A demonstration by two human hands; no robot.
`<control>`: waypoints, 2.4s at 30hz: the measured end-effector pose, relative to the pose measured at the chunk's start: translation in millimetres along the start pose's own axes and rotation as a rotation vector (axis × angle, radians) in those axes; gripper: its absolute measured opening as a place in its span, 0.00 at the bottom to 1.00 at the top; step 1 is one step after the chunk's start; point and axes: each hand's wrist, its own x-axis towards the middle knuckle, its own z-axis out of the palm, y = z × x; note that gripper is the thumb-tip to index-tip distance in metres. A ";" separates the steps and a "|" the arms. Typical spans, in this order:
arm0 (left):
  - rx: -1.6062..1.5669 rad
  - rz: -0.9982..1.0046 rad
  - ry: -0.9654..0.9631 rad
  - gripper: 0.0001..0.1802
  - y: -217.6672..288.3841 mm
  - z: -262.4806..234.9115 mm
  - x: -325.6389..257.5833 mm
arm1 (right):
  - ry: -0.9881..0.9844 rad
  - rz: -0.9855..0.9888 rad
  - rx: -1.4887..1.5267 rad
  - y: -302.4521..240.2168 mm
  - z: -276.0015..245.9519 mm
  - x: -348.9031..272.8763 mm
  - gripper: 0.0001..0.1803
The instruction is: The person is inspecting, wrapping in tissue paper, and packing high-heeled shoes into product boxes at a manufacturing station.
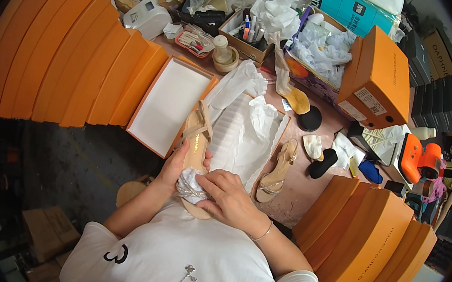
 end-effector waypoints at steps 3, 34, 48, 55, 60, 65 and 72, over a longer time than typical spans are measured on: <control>0.066 0.004 0.015 0.31 0.5 5.7 -3.5 | -0.125 0.099 0.044 3.6 -3.3 -6.4 0.27; 1.115 0.567 0.373 0.26 27.0 -29.6 79.0 | 0.740 0.635 -0.577 390.5 -324.9 174.2 0.28; 1.049 0.590 0.183 0.23 30.3 6.0 109.6 | 0.428 0.861 -0.724 270.9 -253.2 125.2 0.37; 1.127 0.443 0.042 0.20 17.0 12.6 110.1 | 0.513 0.645 -0.626 307.1 -186.8 134.1 0.29; 1.164 0.433 -0.011 0.19 18.7 30.8 118.7 | 0.553 0.408 -0.688 302.0 -174.2 155.0 0.25; 1.164 0.440 0.018 0.18 19.4 26.6 116.2 | 0.772 0.445 -0.567 297.8 -191.3 121.3 0.23; 1.159 0.436 0.011 0.17 18.3 20.4 118.1 | 0.523 0.958 -0.664 304.0 -220.7 94.0 0.21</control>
